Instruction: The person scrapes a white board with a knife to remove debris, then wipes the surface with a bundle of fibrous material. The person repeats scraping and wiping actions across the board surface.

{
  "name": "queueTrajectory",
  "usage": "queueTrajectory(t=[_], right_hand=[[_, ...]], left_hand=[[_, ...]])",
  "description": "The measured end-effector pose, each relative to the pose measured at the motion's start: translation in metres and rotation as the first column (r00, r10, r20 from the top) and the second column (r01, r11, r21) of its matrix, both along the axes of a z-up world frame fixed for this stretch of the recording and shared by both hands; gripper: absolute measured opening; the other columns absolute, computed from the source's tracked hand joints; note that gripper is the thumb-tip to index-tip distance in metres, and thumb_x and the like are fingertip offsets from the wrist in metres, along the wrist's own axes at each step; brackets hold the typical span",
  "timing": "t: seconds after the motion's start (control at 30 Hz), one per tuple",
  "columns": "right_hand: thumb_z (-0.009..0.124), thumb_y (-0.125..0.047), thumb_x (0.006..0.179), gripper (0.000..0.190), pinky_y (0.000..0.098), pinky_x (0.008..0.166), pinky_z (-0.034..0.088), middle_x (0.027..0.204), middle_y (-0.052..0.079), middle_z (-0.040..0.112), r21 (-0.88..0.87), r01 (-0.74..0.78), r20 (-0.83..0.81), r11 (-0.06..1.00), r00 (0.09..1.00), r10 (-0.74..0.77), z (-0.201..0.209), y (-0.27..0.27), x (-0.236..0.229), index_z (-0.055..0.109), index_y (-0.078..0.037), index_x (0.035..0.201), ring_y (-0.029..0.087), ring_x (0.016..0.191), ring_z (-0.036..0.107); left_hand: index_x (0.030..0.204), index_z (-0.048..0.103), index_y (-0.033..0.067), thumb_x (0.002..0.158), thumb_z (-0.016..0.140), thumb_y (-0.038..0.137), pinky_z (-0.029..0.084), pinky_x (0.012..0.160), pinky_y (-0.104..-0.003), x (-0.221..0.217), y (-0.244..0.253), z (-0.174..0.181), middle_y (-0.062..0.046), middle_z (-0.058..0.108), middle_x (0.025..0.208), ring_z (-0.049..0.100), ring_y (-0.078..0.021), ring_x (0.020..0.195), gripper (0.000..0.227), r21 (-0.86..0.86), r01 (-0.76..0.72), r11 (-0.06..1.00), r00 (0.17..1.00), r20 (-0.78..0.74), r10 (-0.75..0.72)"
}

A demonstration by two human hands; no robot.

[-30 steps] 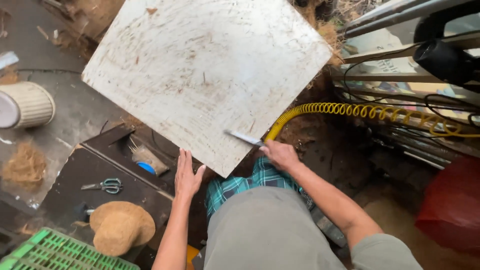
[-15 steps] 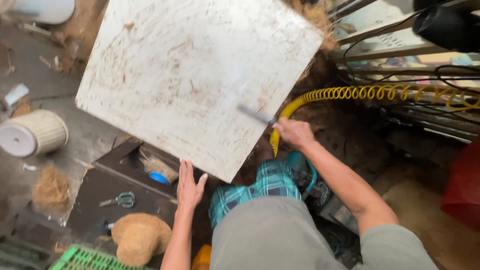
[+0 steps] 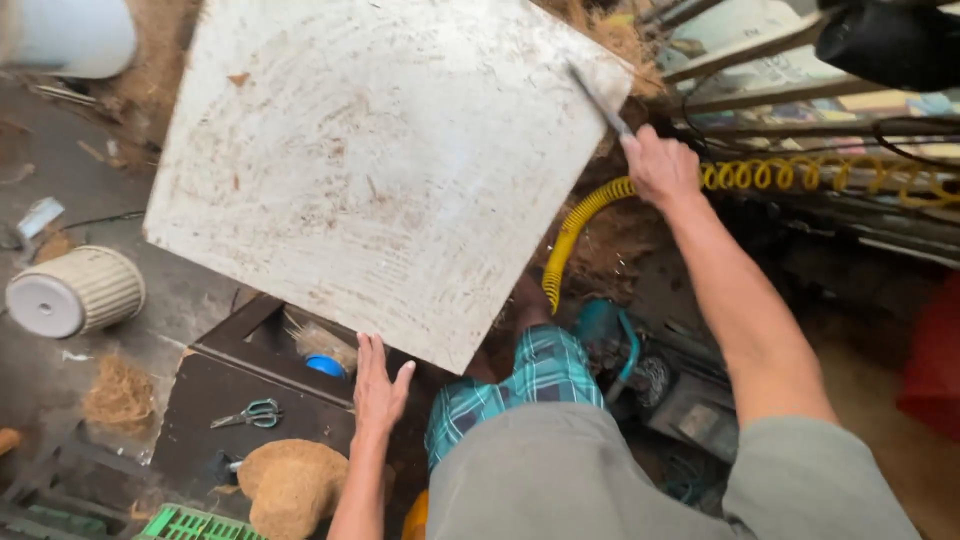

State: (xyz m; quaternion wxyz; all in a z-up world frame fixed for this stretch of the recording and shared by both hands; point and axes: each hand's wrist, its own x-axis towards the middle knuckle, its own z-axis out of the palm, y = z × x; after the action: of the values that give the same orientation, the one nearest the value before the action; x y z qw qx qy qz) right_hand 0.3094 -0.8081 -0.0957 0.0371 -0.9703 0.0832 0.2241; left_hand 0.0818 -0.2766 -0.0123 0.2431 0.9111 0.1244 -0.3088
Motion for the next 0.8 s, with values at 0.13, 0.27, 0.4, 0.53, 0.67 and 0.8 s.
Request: queueTrajectory(t=[0.13,0.27,0.4,0.53,0.67,0.8], right_hand=[[0.034,-0.044,0.109,0.037,0.0539,0.042,0.05,0.066,0.009,0.057,-0.169,-0.228,0.157,0.959,0.954,0.255,0.032,0.046,0.006,0.05,-0.013,0.098,0.039,0.051,0.065],[0.022,-0.046,0.107,0.052,0.0649,0.079,0.044,0.1,0.036,0.065,0.131,0.153,-0.231,0.98,0.966,-0.12,0.055,0.025,0.034,0.05,-0.002,0.104,0.058,0.092,0.061],[0.034,-0.043,0.109,0.042,0.0699,0.07,0.039,0.09,0.038,0.063,0.121,0.273,0.163,0.955,0.943,-0.29,0.046,-0.005,0.03,0.05,-0.004,0.104,0.064,0.085,0.057],[0.021,-0.047,0.111,0.048,0.0344,0.042,0.041,0.057,-0.005,0.043,0.163,0.019,-0.128,0.986,0.992,0.002,0.087,0.064,0.023,0.041,-0.014,0.083,0.017,0.044,0.043],[0.022,-0.042,0.115,0.052,0.0454,0.05,0.045,0.076,0.017,0.06,0.011,0.2,-0.083,0.98,0.977,-0.198,0.056,0.018,0.053,0.051,-0.002,0.098,0.032,0.06,0.057],[0.03,-0.05,0.108,0.054,0.0647,0.067,0.037,0.091,0.036,0.063,0.251,0.411,0.171,0.876,0.872,-0.458,0.046,0.002,0.061,0.055,-0.003,0.097,0.06,0.081,0.056]], left_hand=[[0.156,0.021,0.0046,0.09,0.053,0.051,0.021,0.118,-0.048,0.001,0.006,-0.01,-0.017,0.007,0.166,0.014,-0.0339,0.152,0.086,-0.111,-0.044,0.993,0.999,0.009,0.045],[0.156,0.019,0.0073,0.09,0.054,0.049,0.022,0.118,-0.049,-0.004,-0.001,-0.011,-0.013,0.004,0.167,0.012,-0.0334,0.152,0.085,-0.103,-0.071,0.992,0.996,-0.069,0.064],[0.15,0.029,-0.0081,0.09,0.059,0.043,0.019,0.12,-0.046,-0.019,0.008,-0.028,-0.032,0.016,0.16,0.02,-0.0409,0.149,0.084,-0.134,0.035,0.99,0.98,0.198,-0.008],[0.155,0.02,0.0033,0.09,0.056,0.048,0.019,0.12,-0.045,-0.011,0.004,-0.017,-0.018,0.006,0.166,0.012,-0.0335,0.152,0.087,-0.118,-0.053,0.992,0.999,-0.014,0.051],[0.156,0.021,0.0053,0.09,0.052,0.052,0.022,0.118,-0.049,-0.006,0.007,-0.015,-0.016,0.006,0.166,0.014,-0.0355,0.152,0.087,-0.091,-0.032,0.995,0.999,-0.036,0.029],[0.156,0.018,0.004,0.09,0.053,0.051,0.024,0.117,-0.049,-0.01,0.002,-0.016,-0.017,0.002,0.166,0.011,-0.0352,0.152,0.089,-0.106,-0.053,0.993,0.998,-0.032,0.05]])
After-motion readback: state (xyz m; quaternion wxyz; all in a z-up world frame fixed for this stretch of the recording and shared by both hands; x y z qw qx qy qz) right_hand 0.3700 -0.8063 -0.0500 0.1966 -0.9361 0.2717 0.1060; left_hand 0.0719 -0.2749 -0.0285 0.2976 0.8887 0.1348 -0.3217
